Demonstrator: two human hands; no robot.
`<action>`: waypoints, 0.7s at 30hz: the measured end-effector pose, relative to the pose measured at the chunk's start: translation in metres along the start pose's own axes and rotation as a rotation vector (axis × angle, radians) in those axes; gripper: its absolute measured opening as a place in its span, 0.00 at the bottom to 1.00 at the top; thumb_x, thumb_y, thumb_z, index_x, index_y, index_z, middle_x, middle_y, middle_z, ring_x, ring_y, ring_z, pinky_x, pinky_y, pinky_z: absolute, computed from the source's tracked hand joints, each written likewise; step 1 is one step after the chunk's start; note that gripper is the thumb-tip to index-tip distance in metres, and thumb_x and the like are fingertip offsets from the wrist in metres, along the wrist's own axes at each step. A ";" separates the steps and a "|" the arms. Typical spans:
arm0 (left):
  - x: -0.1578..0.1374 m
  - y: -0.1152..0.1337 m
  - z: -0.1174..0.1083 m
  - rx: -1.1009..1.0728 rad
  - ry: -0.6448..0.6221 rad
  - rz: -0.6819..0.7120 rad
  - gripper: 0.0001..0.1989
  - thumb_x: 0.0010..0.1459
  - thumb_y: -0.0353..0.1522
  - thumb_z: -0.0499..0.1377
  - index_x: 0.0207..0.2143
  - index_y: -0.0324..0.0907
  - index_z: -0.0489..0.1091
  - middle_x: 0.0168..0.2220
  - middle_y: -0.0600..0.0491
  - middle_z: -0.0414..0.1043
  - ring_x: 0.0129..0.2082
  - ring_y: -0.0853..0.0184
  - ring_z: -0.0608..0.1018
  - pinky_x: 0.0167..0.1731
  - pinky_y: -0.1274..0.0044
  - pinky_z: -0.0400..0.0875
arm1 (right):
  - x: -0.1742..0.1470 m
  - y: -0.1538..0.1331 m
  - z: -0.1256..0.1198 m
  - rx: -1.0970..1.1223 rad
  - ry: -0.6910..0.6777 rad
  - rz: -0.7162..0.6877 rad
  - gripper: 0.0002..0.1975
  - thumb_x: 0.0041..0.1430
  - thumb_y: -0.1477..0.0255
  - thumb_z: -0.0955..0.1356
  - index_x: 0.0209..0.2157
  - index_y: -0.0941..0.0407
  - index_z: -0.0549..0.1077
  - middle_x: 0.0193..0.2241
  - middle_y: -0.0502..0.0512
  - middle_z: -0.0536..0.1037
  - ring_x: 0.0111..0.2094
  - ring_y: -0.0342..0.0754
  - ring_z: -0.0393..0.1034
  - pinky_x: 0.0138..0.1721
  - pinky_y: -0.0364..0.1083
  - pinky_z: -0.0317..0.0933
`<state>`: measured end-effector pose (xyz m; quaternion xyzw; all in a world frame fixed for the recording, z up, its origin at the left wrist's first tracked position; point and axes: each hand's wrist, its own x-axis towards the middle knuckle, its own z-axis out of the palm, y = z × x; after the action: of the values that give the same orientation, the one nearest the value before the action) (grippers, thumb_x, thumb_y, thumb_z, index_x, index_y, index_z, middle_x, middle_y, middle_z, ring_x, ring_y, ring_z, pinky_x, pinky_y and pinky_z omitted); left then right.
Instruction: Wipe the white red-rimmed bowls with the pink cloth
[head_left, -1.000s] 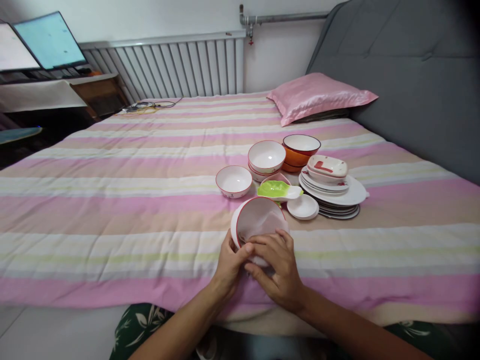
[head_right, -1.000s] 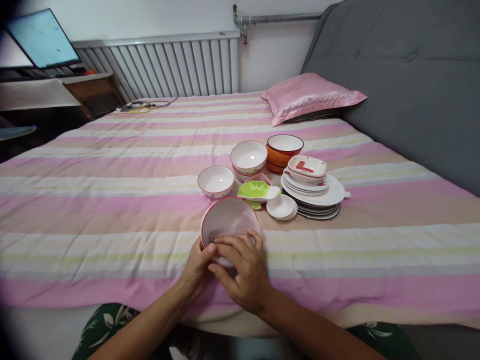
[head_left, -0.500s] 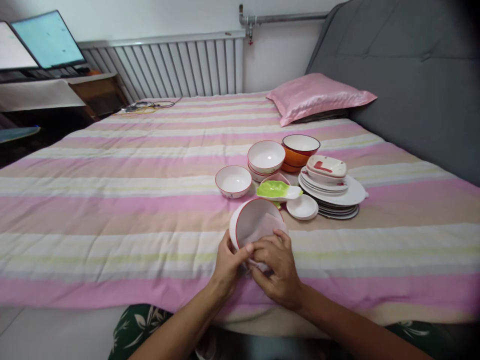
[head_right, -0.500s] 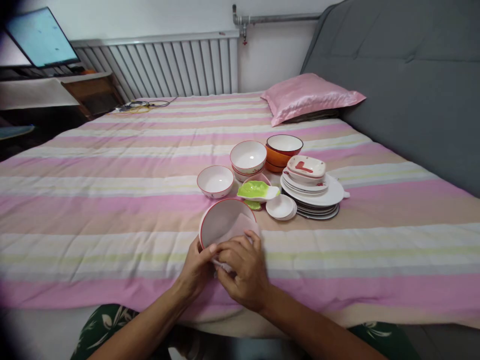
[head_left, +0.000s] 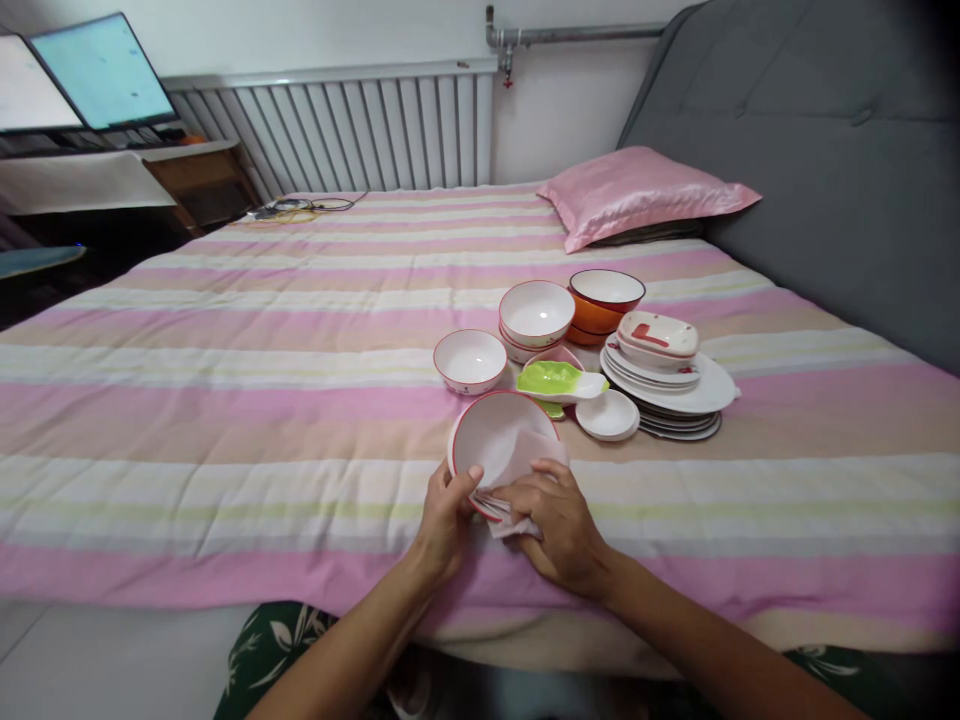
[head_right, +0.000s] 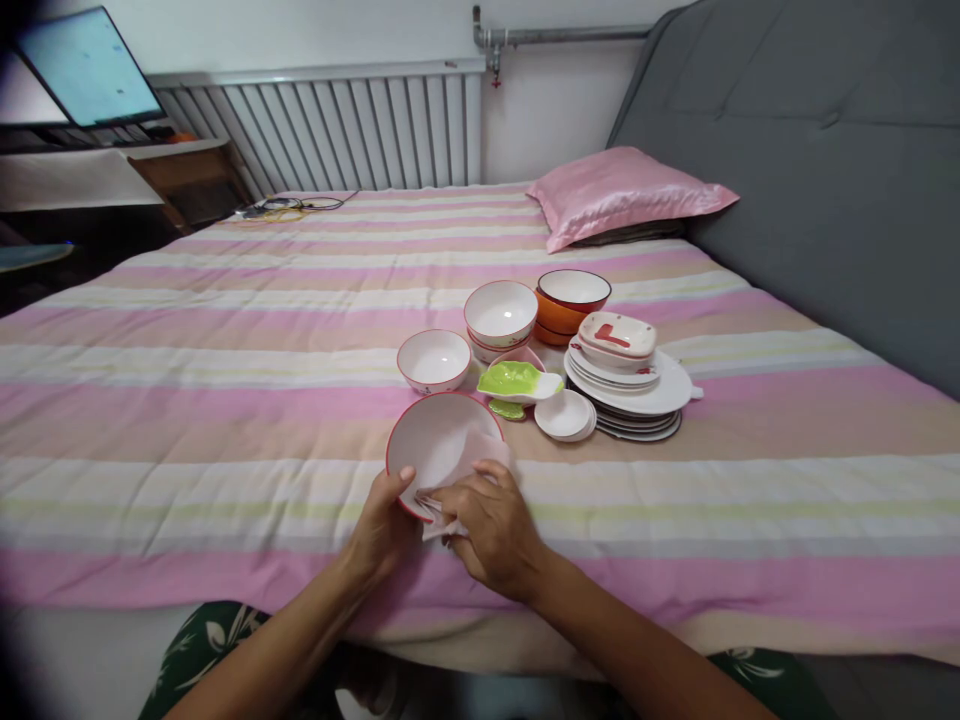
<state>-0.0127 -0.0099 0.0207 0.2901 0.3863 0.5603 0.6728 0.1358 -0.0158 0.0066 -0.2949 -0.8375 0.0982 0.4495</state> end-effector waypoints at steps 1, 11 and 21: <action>0.001 0.001 -0.001 0.024 -0.002 0.008 0.21 0.46 0.37 0.63 0.42 0.35 0.71 0.35 0.47 0.75 0.33 0.61 0.75 0.34 0.73 0.68 | 0.000 0.004 0.000 -0.012 -0.013 -0.029 0.13 0.53 0.79 0.63 0.41 0.55 0.65 0.38 0.53 0.79 0.36 0.45 0.71 0.50 0.51 0.51; 0.008 0.029 -0.011 0.283 -0.080 0.069 0.24 0.43 0.37 0.65 0.43 0.35 0.70 0.37 0.46 0.74 0.36 0.59 0.74 0.34 0.74 0.67 | 0.008 0.032 -0.011 -0.235 -0.119 -0.223 0.11 0.65 0.78 0.57 0.39 0.56 0.69 0.37 0.52 0.80 0.40 0.43 0.70 0.53 0.49 0.49; -0.008 0.000 0.003 0.126 -0.102 0.156 0.36 0.37 0.36 0.69 0.51 0.40 0.63 0.45 0.45 0.72 0.44 0.56 0.73 0.44 0.69 0.67 | 0.006 0.007 0.002 -0.148 0.042 -0.205 0.12 0.61 0.80 0.60 0.45 0.63 0.69 0.36 0.60 0.79 0.33 0.47 0.71 0.32 0.48 0.60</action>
<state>-0.0107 -0.0172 0.0236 0.3892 0.3620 0.5702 0.6264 0.1343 -0.0063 0.0066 -0.2421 -0.8585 -0.0166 0.4518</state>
